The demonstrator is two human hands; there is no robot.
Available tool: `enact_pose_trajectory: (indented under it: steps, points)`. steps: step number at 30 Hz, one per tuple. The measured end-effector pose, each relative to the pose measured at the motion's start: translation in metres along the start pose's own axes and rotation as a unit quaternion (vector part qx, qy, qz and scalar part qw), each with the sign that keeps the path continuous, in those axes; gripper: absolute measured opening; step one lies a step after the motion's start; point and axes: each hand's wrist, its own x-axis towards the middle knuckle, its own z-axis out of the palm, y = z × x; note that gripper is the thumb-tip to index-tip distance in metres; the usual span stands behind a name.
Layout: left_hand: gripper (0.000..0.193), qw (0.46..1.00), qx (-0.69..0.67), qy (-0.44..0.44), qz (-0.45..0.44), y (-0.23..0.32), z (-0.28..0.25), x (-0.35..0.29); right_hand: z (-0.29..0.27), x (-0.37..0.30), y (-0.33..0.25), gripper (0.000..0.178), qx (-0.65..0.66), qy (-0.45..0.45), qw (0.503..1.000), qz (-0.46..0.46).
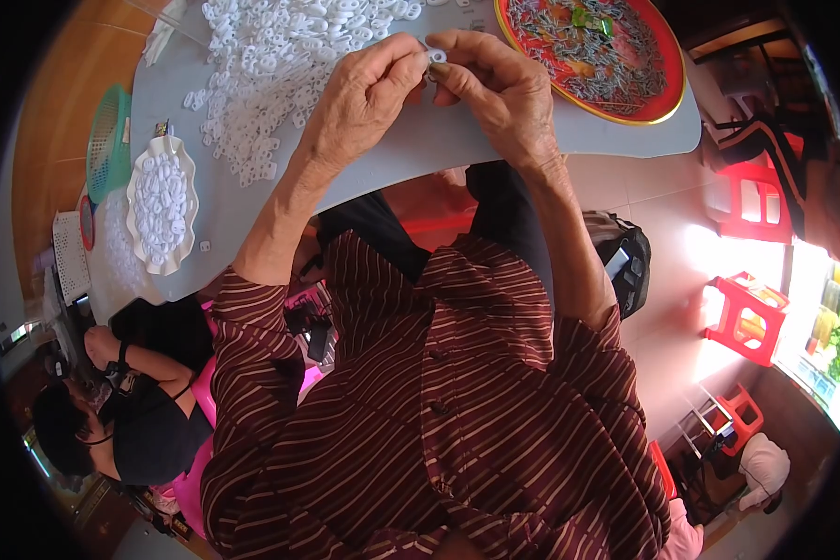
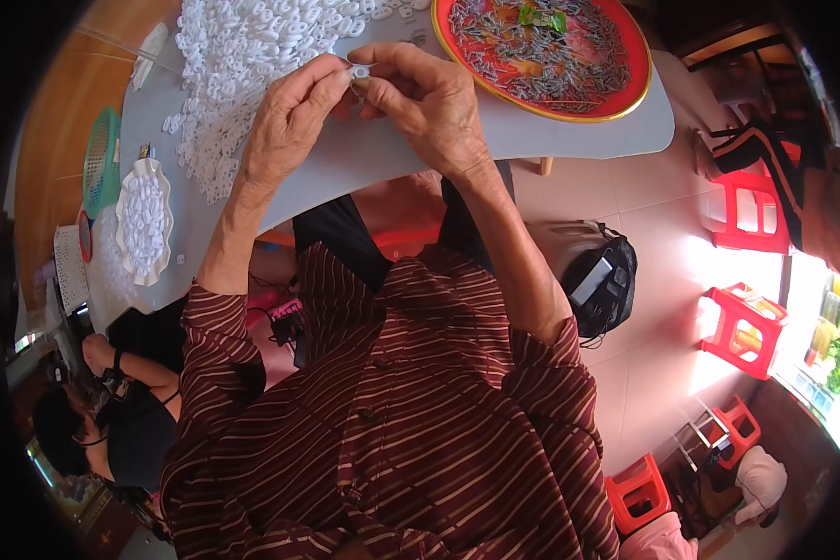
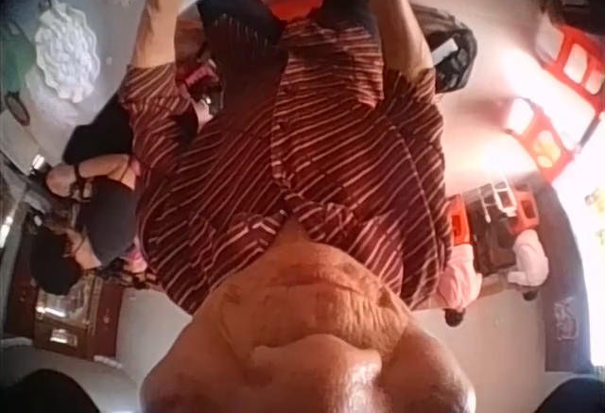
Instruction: Assembling small white plastic components at a table.
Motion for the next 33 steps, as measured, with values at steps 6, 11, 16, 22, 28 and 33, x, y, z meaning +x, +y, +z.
enact_pose_trajectory:
  steps: [6,11,16,22,28,33]
  points:
    - [0.023,0.999,0.024,0.034,-0.022,-0.001,0.01,-0.005,0.0,0.0,-0.003,0.022,-0.007,0.005,1.0,0.006]
    - [0.02,0.996,-0.028,0.07,-0.036,-0.008,0.011,-0.003,0.002,0.0,-0.002,0.028,0.022,-0.026,0.999,0.009]
    - [0.018,0.996,-0.01,0.083,-0.006,-0.015,0.014,-0.005,0.005,-0.001,0.001,0.03,-0.042,-0.02,0.999,-0.008]
    - [0.017,0.996,0.011,0.091,0.006,-0.017,0.019,-0.005,0.006,0.0,0.005,0.029,-0.091,0.008,0.995,-0.041]
    - [0.019,0.997,-0.018,0.078,-0.02,-0.016,0.019,-0.005,0.006,-0.001,0.005,0.029,-0.104,0.021,0.994,-0.036]
    - [0.019,0.995,-0.036,0.094,0.001,-0.021,0.021,-0.004,0.007,0.001,0.009,0.033,-0.145,0.023,0.985,-0.087]
